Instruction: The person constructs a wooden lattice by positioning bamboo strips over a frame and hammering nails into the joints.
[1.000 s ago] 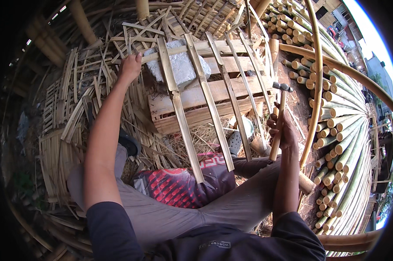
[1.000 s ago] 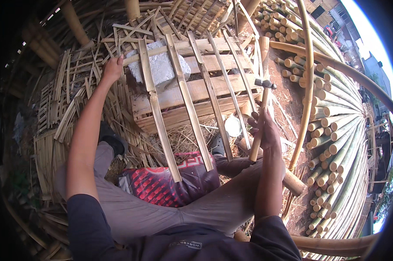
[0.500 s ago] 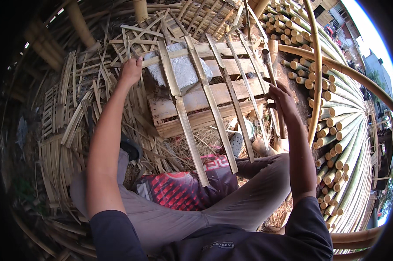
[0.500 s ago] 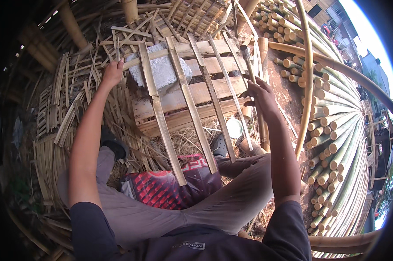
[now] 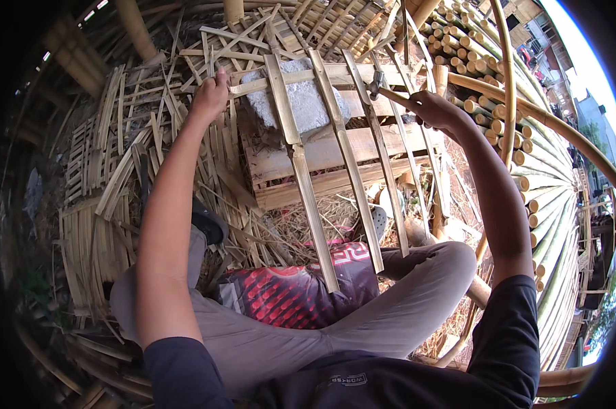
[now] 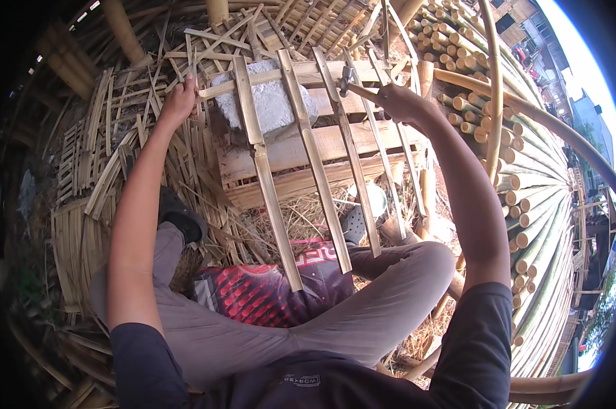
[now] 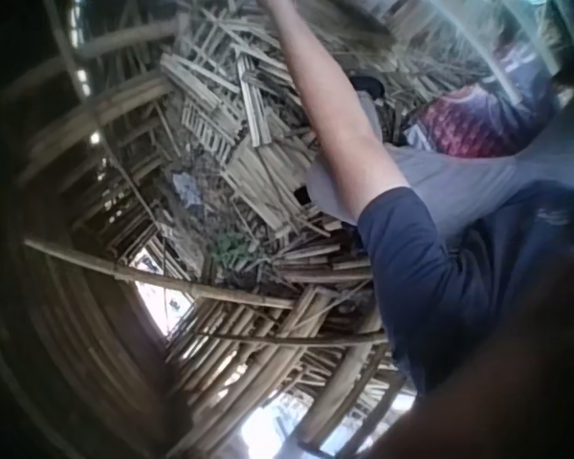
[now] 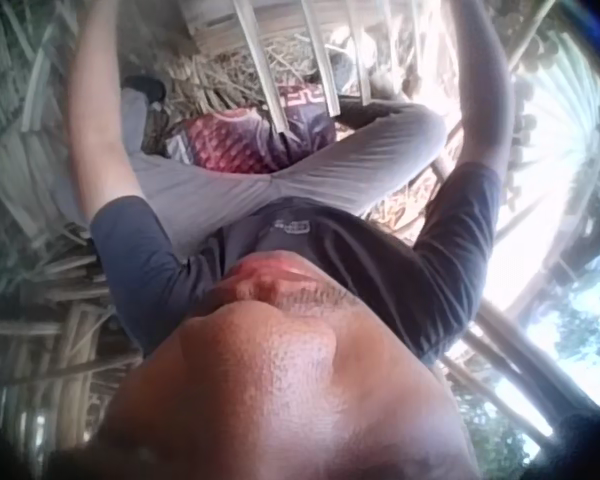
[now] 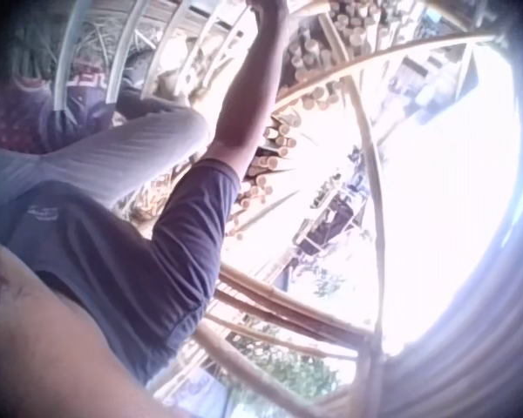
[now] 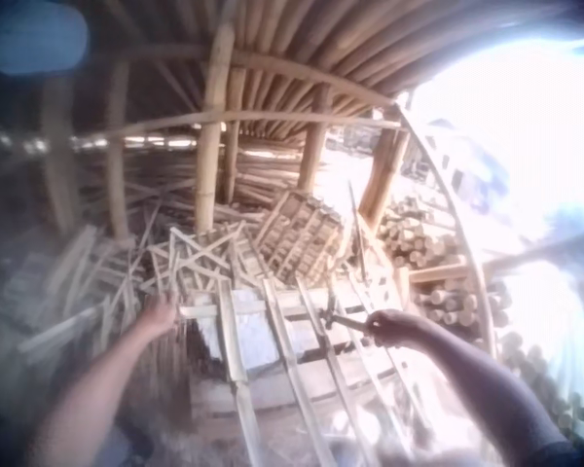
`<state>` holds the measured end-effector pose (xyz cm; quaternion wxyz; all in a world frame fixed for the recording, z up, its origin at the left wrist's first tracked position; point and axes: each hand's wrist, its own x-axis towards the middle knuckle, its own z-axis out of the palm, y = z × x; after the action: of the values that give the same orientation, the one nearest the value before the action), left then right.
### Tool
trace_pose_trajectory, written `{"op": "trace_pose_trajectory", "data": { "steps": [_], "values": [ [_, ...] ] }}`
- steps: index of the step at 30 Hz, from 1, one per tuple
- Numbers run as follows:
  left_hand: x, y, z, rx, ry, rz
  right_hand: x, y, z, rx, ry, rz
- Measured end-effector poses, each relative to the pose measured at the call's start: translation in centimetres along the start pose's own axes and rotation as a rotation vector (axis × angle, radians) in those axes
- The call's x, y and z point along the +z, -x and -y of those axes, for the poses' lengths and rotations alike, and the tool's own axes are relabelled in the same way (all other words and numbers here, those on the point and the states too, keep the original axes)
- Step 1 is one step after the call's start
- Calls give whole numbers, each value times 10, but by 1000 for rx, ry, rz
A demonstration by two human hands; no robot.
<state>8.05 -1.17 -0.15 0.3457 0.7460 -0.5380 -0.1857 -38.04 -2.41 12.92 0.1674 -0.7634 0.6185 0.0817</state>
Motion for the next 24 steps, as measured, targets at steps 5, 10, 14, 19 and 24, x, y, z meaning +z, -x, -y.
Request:
{"op": "trace_pose_trajectory", "data": {
  "steps": [5,10,14,19,24],
  "values": [
    [-16,29,-30,62,75,-444,10,16,-14,-145,-6,-368],
    [-27,90,-78,166,369,-519,24,77,86,-183,-867,-227],
    [6,161,-115,-45,669,217,61,97,145,-275,-817,-237],
    [11,217,-133,-126,860,269,113,114,187,-559,-529,-417],
    [-12,216,-127,-212,1035,142,97,181,187,-404,-773,-159]
  ]
}}
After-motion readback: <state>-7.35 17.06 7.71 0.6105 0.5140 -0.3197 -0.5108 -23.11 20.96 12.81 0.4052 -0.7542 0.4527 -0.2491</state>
